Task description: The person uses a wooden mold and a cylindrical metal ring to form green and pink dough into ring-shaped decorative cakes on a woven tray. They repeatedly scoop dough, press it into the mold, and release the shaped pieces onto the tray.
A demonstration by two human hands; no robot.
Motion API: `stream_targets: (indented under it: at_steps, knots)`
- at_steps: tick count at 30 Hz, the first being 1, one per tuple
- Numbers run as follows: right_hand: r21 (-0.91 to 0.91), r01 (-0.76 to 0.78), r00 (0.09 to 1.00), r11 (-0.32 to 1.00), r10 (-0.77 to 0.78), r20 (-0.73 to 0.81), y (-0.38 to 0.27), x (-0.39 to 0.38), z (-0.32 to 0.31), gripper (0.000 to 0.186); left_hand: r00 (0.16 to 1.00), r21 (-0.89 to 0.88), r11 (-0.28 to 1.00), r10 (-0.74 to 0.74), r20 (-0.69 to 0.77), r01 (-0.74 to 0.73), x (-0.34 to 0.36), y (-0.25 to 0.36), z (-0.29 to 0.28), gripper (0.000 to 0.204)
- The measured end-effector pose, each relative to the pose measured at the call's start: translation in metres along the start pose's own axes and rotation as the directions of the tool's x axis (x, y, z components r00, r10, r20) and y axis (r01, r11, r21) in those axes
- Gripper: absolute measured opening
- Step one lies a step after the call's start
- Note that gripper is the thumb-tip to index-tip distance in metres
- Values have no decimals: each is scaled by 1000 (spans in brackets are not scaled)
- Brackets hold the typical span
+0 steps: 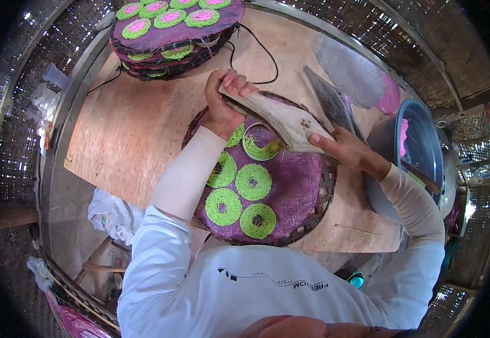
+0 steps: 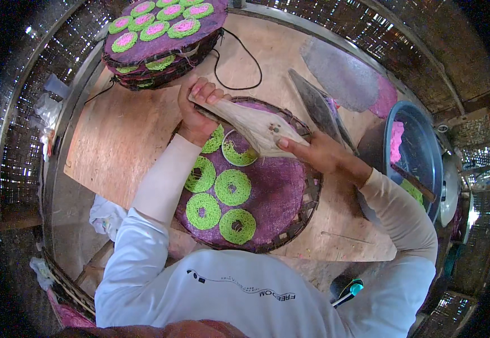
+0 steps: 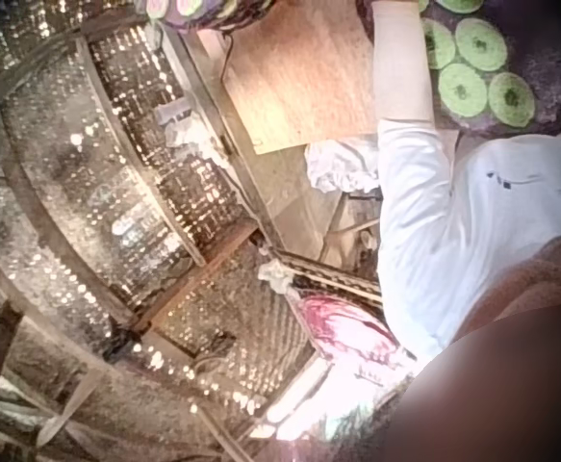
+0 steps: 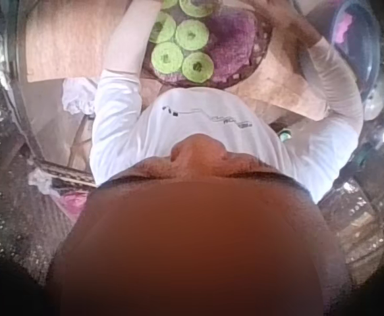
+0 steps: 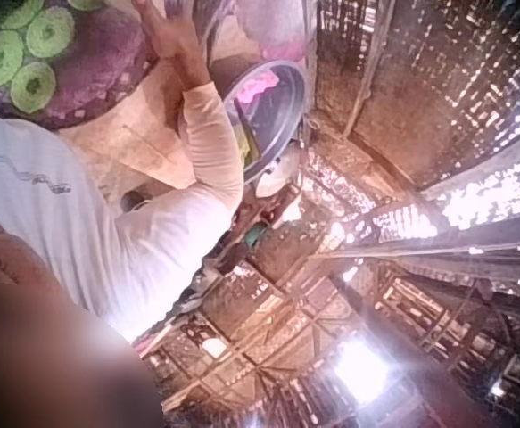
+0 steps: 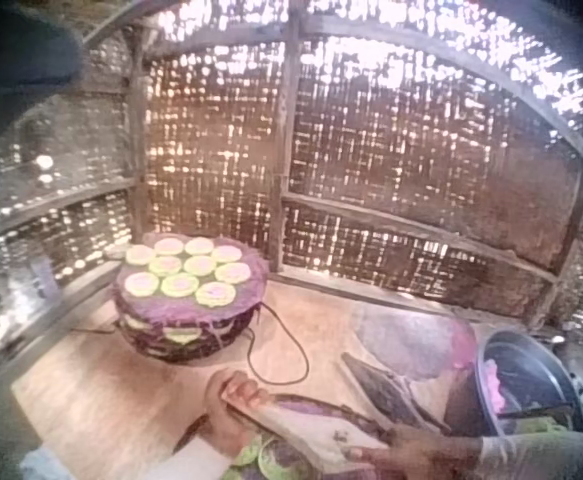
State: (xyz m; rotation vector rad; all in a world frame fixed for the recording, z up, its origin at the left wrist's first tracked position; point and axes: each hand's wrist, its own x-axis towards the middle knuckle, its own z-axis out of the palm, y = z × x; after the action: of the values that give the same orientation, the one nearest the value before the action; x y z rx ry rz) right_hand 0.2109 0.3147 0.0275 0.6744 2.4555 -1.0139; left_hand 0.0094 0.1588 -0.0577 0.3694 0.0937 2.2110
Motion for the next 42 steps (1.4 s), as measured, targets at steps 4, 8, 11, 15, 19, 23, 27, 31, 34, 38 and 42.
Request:
stream_targets:
  at_steps: [4,8,11,15,19,23,27,31,34,38,42]
  knots:
    - [-142,-58,994,988,44,-102,3,7,4,76,998,53,999,9,65,-13,8,7,3,33]
    - [-195,-1,993,981,-23,-119,-14,13,14,81,999,69,997,21,49,-24,6,27,3,33]
    - [-171,34,995,985,-51,-91,-24,16,24,82,998,74,996,49,-25,-47,-3,38,9,34]
    - [-160,-20,1000,987,23,19,-27,18,32,87,997,122,992,45,-60,-38,-18,44,9,34]
    - [-179,-81,992,980,97,82,-32,7,28,89,983,26,998,55,-176,-51,-29,34,4,35]
    - [-102,-40,999,994,42,11,-23,-9,19,82,995,-56,998,-28,92,33,-25,23,-9,28]
    - [22,-23,994,999,25,-105,-7,-22,11,67,983,42,998,-52,177,45,-26,20,38,55]
    - [118,56,990,991,-41,-131,-17,-23,8,62,976,975,211,-185,112,-71,-38,6,41,55]
    - [439,161,984,884,-176,-6,-40,-17,16,68,989,994,101,-140,48,-34,-39,-13,53,57]
    - [924,195,960,329,-257,-111,-16,22,45,54,967,988,-11,204,155,-156,-57,9,65,48]
    - [-152,430,750,890,-445,-489,-6,43,98,52,816,957,278,570,-94,-83,-94,29,75,41]
